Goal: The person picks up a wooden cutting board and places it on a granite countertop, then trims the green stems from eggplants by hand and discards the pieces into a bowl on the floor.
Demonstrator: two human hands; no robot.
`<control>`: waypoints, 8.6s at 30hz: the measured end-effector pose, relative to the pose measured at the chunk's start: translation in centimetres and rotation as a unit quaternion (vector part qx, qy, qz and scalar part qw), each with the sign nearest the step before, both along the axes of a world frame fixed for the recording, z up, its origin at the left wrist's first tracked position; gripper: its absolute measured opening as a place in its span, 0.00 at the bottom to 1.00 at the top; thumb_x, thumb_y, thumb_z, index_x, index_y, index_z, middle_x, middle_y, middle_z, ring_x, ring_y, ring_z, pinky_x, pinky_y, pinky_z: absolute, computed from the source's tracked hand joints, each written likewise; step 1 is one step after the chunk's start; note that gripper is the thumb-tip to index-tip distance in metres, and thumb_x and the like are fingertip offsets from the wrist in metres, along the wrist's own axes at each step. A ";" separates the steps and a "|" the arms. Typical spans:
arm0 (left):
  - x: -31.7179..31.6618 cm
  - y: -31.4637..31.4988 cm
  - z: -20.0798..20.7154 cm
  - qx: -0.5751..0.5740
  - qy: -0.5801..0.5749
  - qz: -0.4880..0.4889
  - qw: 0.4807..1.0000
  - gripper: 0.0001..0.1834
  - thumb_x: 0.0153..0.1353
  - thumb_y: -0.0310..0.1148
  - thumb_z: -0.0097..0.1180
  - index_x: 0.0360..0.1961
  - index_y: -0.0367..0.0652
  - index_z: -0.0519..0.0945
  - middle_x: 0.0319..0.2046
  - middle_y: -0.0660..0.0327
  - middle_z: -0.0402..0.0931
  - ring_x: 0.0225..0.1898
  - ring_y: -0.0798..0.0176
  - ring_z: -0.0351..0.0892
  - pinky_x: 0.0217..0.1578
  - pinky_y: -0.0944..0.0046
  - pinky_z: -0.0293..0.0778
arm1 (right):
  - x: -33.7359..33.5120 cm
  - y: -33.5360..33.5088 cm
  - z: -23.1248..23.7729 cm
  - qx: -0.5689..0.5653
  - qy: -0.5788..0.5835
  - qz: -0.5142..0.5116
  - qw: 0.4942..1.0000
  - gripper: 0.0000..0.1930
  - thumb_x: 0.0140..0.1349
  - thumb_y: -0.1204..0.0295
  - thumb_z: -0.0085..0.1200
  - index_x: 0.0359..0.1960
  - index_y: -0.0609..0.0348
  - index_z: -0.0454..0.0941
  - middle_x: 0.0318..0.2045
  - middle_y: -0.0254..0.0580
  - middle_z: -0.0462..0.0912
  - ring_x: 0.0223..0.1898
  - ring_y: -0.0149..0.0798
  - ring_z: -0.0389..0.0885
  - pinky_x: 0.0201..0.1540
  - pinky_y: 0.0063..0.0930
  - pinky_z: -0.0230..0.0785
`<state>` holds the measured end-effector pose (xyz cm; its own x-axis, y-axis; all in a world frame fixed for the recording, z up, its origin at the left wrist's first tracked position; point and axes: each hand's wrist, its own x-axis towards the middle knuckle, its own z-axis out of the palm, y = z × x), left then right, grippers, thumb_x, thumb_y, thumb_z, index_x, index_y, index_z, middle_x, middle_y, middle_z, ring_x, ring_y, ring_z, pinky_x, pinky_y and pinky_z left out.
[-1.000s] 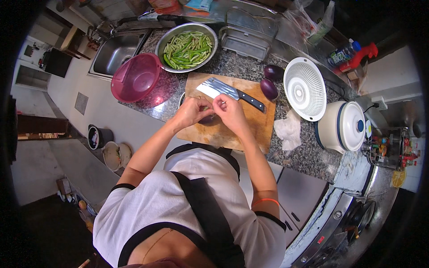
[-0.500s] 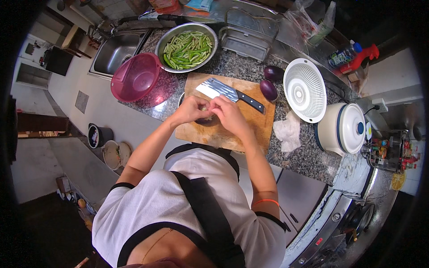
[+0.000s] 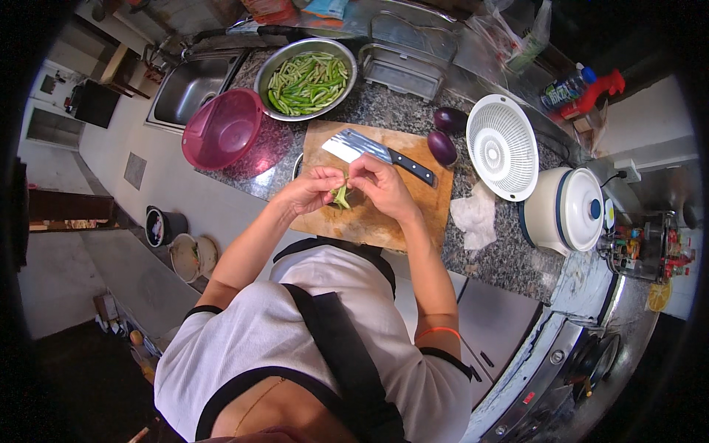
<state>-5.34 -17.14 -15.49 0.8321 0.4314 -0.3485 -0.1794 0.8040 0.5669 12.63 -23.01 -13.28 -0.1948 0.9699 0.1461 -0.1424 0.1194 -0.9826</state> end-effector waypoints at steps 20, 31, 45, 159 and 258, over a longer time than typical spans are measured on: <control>-1.6 1.2 -1.7 -0.178 -0.023 0.214 0.960 0.06 0.57 0.30 0.50 0.35 0.41 0.72 0.24 0.64 0.72 0.18 0.76 0.70 0.20 0.77 0.68 | -3.3 -2.3 2.1 0.088 0.074 -0.267 0.957 0.05 0.58 0.81 0.42 0.35 0.60 0.61 0.31 0.39 0.68 0.31 0.32 0.70 0.38 0.24 0.65; -0.8 0.5 -2.9 -0.212 -0.109 0.222 0.945 0.11 0.59 0.29 0.47 0.43 0.40 0.68 0.34 0.57 0.70 0.29 0.67 0.72 0.30 0.72 0.74 | -4.6 -1.2 -1.9 -0.132 0.069 -0.190 0.971 0.05 0.59 0.72 0.48 0.35 0.57 0.67 0.19 0.23 0.62 0.17 0.15 0.55 0.16 0.11 0.45; 0.3 -0.2 -0.7 -0.109 -0.060 0.112 0.986 0.07 0.52 0.20 0.52 0.31 0.42 0.68 0.32 0.61 0.73 0.34 0.65 0.76 0.36 0.71 0.74 | -2.2 0.3 -1.8 0.054 -0.134 -0.245 0.959 0.02 0.56 0.78 0.48 0.29 0.63 0.71 0.25 0.35 0.70 0.26 0.25 0.70 0.30 0.17 0.64; -1.9 0.9 2.3 0.241 0.116 0.027 0.963 0.09 0.48 0.19 0.55 0.28 0.42 0.69 0.24 0.70 0.72 0.26 0.80 0.69 0.24 0.79 0.63 | -3.6 -0.5 0.9 0.199 -0.390 -0.094 0.894 0.05 0.51 0.80 0.49 0.28 0.64 0.65 0.28 0.46 0.67 0.32 0.48 0.67 0.35 0.36 0.61; -13.3 12.1 -6.3 0.599 0.483 0.240 0.592 0.20 0.48 0.30 0.56 0.44 0.39 0.71 0.40 0.52 0.72 0.43 0.57 0.72 0.44 0.64 0.66 | 0.0 -2.3 -13.3 -0.027 -0.542 -0.130 0.830 0.07 0.45 0.77 0.54 0.28 0.59 0.71 0.33 0.46 0.73 0.41 0.48 0.68 0.43 0.38 0.61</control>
